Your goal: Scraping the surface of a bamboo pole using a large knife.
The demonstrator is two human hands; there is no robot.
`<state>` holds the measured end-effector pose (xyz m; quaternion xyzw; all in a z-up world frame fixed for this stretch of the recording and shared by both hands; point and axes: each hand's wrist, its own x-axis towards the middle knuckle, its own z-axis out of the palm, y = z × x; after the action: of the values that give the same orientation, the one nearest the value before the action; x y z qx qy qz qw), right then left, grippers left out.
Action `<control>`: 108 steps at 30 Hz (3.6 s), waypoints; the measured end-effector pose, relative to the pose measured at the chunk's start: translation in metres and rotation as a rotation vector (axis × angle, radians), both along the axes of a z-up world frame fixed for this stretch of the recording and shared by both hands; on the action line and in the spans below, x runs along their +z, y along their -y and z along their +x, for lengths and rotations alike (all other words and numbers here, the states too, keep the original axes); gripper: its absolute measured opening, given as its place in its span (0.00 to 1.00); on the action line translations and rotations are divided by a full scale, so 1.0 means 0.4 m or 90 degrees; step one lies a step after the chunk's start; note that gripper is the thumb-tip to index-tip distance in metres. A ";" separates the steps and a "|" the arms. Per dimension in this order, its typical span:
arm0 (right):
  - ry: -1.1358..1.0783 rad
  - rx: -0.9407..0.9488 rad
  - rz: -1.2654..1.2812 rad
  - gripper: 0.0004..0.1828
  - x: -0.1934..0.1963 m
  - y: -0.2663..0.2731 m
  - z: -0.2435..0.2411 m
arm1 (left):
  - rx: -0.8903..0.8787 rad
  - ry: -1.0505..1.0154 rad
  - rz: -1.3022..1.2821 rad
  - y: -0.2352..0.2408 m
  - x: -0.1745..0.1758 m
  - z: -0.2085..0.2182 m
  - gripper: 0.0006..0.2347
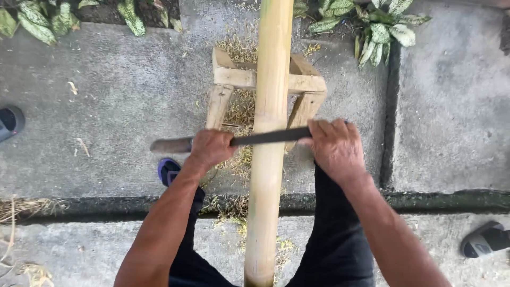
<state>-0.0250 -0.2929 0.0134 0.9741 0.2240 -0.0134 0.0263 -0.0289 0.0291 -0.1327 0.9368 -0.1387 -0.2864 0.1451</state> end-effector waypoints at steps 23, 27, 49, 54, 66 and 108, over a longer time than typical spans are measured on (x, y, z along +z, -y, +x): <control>0.131 0.007 0.244 0.33 -0.187 0.060 0.017 | 0.029 0.023 0.145 0.046 0.301 0.091 0.08; -0.021 -0.049 0.323 0.32 -0.270 0.076 -0.091 | 0.023 -0.147 0.238 0.083 0.389 0.062 0.11; -0.007 -0.066 0.355 0.39 -0.343 0.067 -0.042 | 0.002 0.003 0.260 0.139 0.420 0.087 0.12; 0.047 -0.073 0.319 0.33 -0.378 0.069 -0.104 | -0.006 -0.105 0.288 0.167 0.449 0.055 0.12; -0.143 0.045 0.399 0.24 -0.219 0.105 0.039 | -0.016 -0.105 0.174 0.084 0.504 0.119 0.16; -0.191 -0.068 0.314 0.35 -0.313 0.000 -0.064 | -0.014 -0.063 0.294 0.139 0.545 -0.042 0.18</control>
<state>-0.0504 -0.2930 -0.1119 0.9488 0.1702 -0.1035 -0.2452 -0.0456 -0.0266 0.0852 0.9285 -0.0721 -0.3576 -0.0697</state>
